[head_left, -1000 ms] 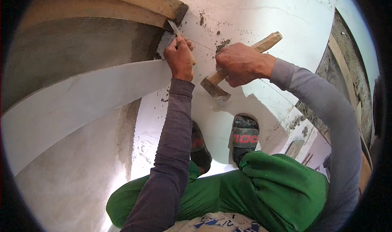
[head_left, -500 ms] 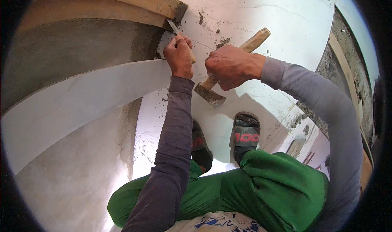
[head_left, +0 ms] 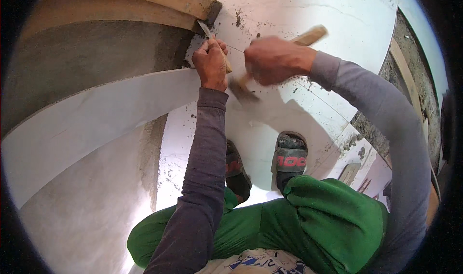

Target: The person uses a small axe and a scraper to chip away material from a wall corner, fits a white tile piece into the corner to check the alignment, then applies mortar from a bucket to the corner and the back of the tile before pressing it into place and smoothing the joint with a sponge.

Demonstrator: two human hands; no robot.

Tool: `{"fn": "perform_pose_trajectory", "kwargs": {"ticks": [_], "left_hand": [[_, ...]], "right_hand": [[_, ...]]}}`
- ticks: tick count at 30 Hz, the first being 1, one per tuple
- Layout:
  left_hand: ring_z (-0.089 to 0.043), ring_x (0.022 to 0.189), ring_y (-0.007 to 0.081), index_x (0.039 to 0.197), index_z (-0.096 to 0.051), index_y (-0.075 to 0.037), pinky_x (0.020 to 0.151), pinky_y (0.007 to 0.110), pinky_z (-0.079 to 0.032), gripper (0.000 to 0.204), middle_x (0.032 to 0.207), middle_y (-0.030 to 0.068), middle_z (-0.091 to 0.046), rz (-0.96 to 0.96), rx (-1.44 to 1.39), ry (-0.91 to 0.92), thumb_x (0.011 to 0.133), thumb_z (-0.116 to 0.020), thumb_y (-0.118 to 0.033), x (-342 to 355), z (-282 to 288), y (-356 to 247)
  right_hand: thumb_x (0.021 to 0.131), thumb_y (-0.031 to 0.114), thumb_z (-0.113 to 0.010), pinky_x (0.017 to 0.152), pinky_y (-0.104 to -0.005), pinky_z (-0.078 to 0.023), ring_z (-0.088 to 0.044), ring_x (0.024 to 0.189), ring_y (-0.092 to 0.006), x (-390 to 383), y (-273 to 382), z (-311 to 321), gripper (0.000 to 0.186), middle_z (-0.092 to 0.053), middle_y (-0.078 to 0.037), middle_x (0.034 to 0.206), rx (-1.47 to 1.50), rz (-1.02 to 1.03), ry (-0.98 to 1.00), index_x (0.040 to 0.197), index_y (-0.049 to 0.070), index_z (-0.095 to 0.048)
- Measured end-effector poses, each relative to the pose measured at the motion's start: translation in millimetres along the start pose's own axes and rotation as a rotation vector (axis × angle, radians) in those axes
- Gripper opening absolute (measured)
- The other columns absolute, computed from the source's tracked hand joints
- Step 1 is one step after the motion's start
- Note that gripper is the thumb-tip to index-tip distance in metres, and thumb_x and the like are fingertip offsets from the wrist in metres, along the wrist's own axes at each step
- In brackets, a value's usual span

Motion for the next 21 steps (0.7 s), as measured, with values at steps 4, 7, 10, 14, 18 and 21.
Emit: {"fn": "perform_pose_trajectory", "kwargs": {"ticks": [4,7,10,14,18,21], "left_hand": [[-0.062,0.088,0.016,0.119,-0.061,0.008,0.083,0.033,-0.054,0.029,0.1,0.0077,-0.064,0.031,-0.046,0.018,0.104,-0.058,-0.017,-0.6,-3.5,-1.3],[-0.059,0.073,0.0107,0.12,-0.066,0.012,0.069,0.028,-0.053,0.036,0.087,0.0045,-0.066,0.003,-0.036,-0.004,0.108,-0.05,-0.018,-4.9,-6.8,-8.9],[-0.057,0.07,0.0108,0.109,-0.068,0.01,0.067,0.028,-0.051,0.033,0.083,0.0042,-0.065,-0.021,-0.061,-0.072,0.108,-0.05,-0.017,-7.6,-7.1,-12.8],[-0.06,0.085,0.0155,0.121,-0.061,0.008,0.078,0.031,-0.052,0.029,0.098,0.007,-0.063,0.008,-0.024,0.025,0.104,-0.055,-0.015,-21.9,-11.2,-18.3],[-0.06,0.085,0.016,0.121,-0.061,0.008,0.078,0.031,-0.052,0.029,0.097,0.0073,-0.063,0.056,-0.016,0.002,0.104,-0.055,-0.015,-15.3,-11.9,-18.9],[-0.058,0.077,0.0137,0.107,-0.063,0.007,0.072,0.03,-0.051,0.025,0.087,0.0054,-0.063,0.01,-0.056,-0.078,0.106,-0.053,-0.016,-11.3,-17.5,-13.7]], "right_hand": [[0.072,0.018,-0.078,0.066,-0.0467,-0.06,-0.074,0.075,-0.0379,-7.4,-5.7,-8.5,0.021,-0.072,-0.021,0.077,-0.074,0.077,-0.082,0.079,-0.001,-0.074],[0.071,0.016,-0.077,0.065,-0.0464,-0.06,-0.074,0.075,-0.0377,-3.1,-7.0,-11.5,0.02,-0.072,-0.021,0.077,-0.044,0.073,-0.201,0.079,-0.001,-0.073],[0.07,0.014,-0.076,0.065,-0.0461,-0.059,-0.074,0.077,-0.038,-4.5,0.8,-17.7,0.019,-0.072,-0.022,0.079,-0.055,0.021,-0.151,0.081,-0.001,-0.074],[0.069,0.014,-0.076,0.069,-0.0486,-0.059,-0.072,0.077,-0.0396,-16.5,3.3,-24.3,0.019,-0.07,-0.022,0.079,-0.017,0.019,-0.03,0.08,-0.001,-0.074],[0.069,0.015,-0.077,0.069,-0.0493,-0.059,-0.073,0.078,-0.0395,-20.4,2.4,-28.1,0.02,-0.07,-0.022,0.078,-0.01,0.011,-0.032,0.082,0.0,-0.075],[0.069,0.016,-0.077,0.07,-0.0494,-0.059,-0.072,0.078,-0.0397,-19.6,-0.1,-27.6,0.021,-0.07,-0.021,0.078,-0.019,0.053,-0.089,0.083,0.0,-0.075]]}}
Point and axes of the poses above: each hand's wrist, its own x-axis towards the middle knuckle, its own z-axis out of the back of the hand, y = z × x, the point moved 3 cm from there along x, towards the middle knuckle
